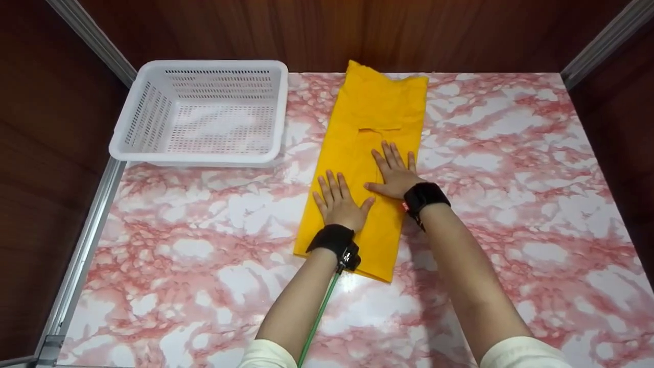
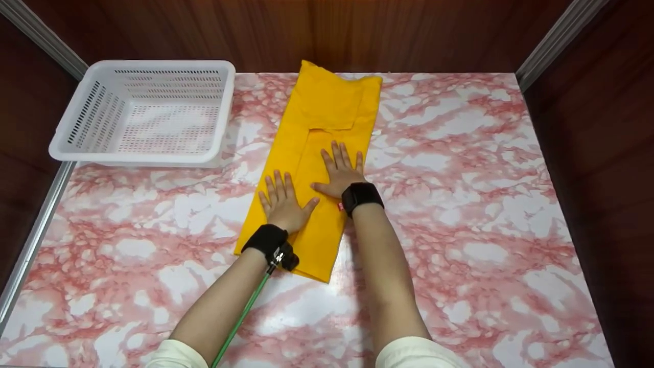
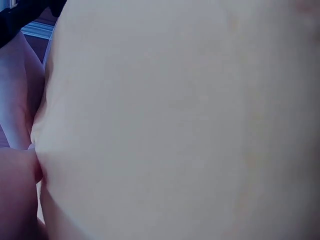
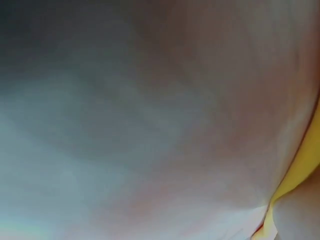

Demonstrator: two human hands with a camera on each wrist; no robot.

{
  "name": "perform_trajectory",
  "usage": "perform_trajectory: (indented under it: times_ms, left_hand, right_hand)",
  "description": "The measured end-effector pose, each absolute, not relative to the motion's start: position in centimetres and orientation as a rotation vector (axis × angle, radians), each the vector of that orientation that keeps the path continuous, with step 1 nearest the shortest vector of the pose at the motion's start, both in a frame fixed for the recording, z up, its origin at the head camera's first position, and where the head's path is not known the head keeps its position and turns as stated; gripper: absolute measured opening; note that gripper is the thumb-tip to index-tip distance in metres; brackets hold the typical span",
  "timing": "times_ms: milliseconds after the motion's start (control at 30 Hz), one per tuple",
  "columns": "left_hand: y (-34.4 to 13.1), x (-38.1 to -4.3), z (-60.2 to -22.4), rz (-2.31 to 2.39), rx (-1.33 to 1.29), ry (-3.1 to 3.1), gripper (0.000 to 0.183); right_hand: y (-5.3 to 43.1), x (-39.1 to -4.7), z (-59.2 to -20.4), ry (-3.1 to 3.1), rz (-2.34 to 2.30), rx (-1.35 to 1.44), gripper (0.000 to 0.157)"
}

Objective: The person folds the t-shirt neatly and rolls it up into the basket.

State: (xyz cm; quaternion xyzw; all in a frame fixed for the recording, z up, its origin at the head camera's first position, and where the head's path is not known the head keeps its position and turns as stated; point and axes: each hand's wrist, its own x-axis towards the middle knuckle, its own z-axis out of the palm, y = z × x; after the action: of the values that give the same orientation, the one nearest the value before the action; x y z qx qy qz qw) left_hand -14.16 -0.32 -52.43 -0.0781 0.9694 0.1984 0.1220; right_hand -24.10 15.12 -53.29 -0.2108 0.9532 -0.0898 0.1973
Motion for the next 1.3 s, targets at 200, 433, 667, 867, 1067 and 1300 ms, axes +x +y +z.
perform_trajectory:
  times_ms: [200,433,667,867,1067,1300]
  left_hand:
    - [-0.6,-14.7,-51.7,0.61,-0.173,2.74,0.09]
    - [-2.6,-15.4,-50.2,0.331,0.009,2.784,0.083]
    - [-5.6,-16.8,-49.9,0.181,0.347,2.819,0.08]
    - [-7.0,-17.2,-51.9,0.14,0.47,2.828,0.076]
    - [-7.1,-17.1,-52.0,0.205,0.459,2.809,0.071]
    - [-6.7,-16.8,-51.8,0.244,0.39,2.776,0.07]
  right_hand:
    - [15.3,-23.7,-53.1,2.702,-0.225,-0.582,0.094]
    - [13.7,-21.1,-52.2,2.716,-0.36,-0.418,0.09]
    - [10.9,-17.3,-51.6,2.753,-0.445,-0.247,0.095]
    - [9.6,-15.8,-51.9,2.742,-0.409,-0.214,0.094]
    - [9.6,-15.9,-52.0,2.716,-0.369,-0.194,0.091]
    - [9.9,-16.3,-52.5,2.684,-0.328,-0.225,0.09]
